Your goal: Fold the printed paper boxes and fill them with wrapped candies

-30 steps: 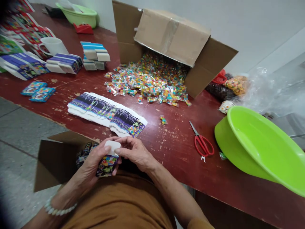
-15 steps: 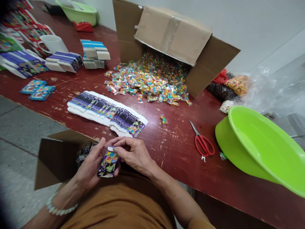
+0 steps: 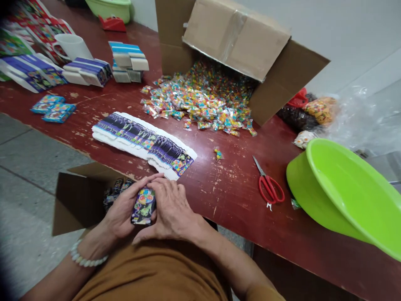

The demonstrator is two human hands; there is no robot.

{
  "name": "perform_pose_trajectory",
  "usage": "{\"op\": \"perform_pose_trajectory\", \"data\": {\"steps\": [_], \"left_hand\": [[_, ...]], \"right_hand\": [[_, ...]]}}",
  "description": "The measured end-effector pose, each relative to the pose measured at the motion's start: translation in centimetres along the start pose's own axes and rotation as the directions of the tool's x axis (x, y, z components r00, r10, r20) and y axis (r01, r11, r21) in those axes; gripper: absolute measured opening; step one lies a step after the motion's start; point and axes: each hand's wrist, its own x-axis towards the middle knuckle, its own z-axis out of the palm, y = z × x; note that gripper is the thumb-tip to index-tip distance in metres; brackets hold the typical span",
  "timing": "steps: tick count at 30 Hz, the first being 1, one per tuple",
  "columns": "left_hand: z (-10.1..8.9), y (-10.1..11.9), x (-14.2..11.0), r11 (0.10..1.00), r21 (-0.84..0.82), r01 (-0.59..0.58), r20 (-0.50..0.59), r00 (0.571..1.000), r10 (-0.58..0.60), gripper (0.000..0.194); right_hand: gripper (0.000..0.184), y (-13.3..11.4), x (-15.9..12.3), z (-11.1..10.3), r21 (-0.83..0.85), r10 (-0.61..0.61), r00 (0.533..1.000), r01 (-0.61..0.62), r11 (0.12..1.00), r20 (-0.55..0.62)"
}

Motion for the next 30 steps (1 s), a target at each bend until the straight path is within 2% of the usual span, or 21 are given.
{"op": "perform_pose_trajectory", "data": {"steps": [1,3,6,8,10,12,13,14,15,17,18,19,21,24,27,30], "left_hand": [[0.0,0.0,0.0,1.0,-0.004,-0.01,-0.01,1.0,0.01,0.031],[0.0,-0.1,0.0,0.999,-0.004,-0.051,-0.051,0.997,0.051,0.033],[-0.3,-0.3,-0.3,0.989,0.055,-0.134,-0.097,0.986,0.139,0.033],[-0.9,-0.3,-0.5,0.969,0.139,-0.205,-0.096,0.971,0.219,0.034],[-2.2,0.2,-0.8,0.937,0.257,-0.238,-0.086,0.96,0.267,0.042],[-4.0,1.2,-1.0,0.879,0.405,-0.25,-0.111,0.941,0.319,0.054],[-5.1,1.9,-1.0,0.832,0.483,-0.273,-0.141,0.914,0.381,0.06],[-6.1,2.6,-1.1,0.763,0.564,-0.316,-0.193,0.848,0.494,0.062],[-7.0,3.3,-1.1,0.669,0.648,-0.364,-0.208,0.76,0.616,0.062],[-8.3,4.4,-1.2,0.494,0.765,-0.413,-0.159,0.622,0.767,0.055],[-8.6,4.7,-1.2,0.441,0.79,-0.426,-0.123,0.595,0.794,0.051],[-8.7,4.8,-1.2,0.421,0.797,-0.433,-0.098,0.595,0.798,0.048],[-8.5,4.6,-1.0,0.435,0.785,-0.442,-0.086,0.617,0.782,0.044],[-7.4,3.7,-0.6,0.423,0.789,-0.445,-0.067,0.622,0.78,0.045],[-6.0,2.7,-0.4,0.321,0.834,-0.449,0.034,0.622,0.782,0.048],[-4.3,2.1,-0.5,0.204,0.861,-0.465,0.155,0.624,0.766,0.049]], "right_hand": [[0.1,0.0,0.1,0.4,-0.059,-0.005,1.0,0.006,0.998,0.018],[0.093,-0.1,0.4,1.4,-0.132,-0.008,1.0,0.009,0.991,0.014],[0.081,-0.2,1.1,2.8,-0.116,-0.003,1.0,0.003,0.993,-0.003],[0.083,-0.2,1.5,3.2,-0.083,-0.025,0.999,0.027,0.996,0.02],[0.092,0.1,1.7,2.7,-0.061,-0.071,0.997,0.073,0.996,0.036],[0.103,1.2,2.0,1.2,-0.074,-0.064,0.998,0.063,0.995,-0.013],[0.106,2.1,2.3,0.1,-0.102,-0.018,0.997,0.01,0.995,-0.071],[0.104,3.2,2.5,-1.1,-0.15,0.065,0.987,-0.087,0.985,-0.145],[0.101,4.4,2.9,-2.2,-0.201,0.16,0.962,-0.205,0.958,-0.22],[0.099,6.9,3.5,-4.2,-0.279,0.328,0.893,-0.414,0.866,-0.306],[0.097,8.0,3.8,-4.8,-0.312,0.374,0.876,-0.462,0.83,-0.304],[0.093,8.9,4.0,-5.1,-0.338,0.4,0.869,-0.485,0.806,-0.292],[0.085,10.0,4.1,-5.2,-0.355,0.405,0.871,-0.485,0.799,-0.278],[0.083,10.4,3.7,-4.4,-0.266,0.374,0.852,-0.481,0.836,-0.367],[0.075,10.4,3.3,-3.9,-0.048,0.354,0.796,-0.43,0.901,-0.491],[0.05,10.6,3.2,-4.2,0.275,0.436,0.732,-0.34,0.899,-0.523]]}}
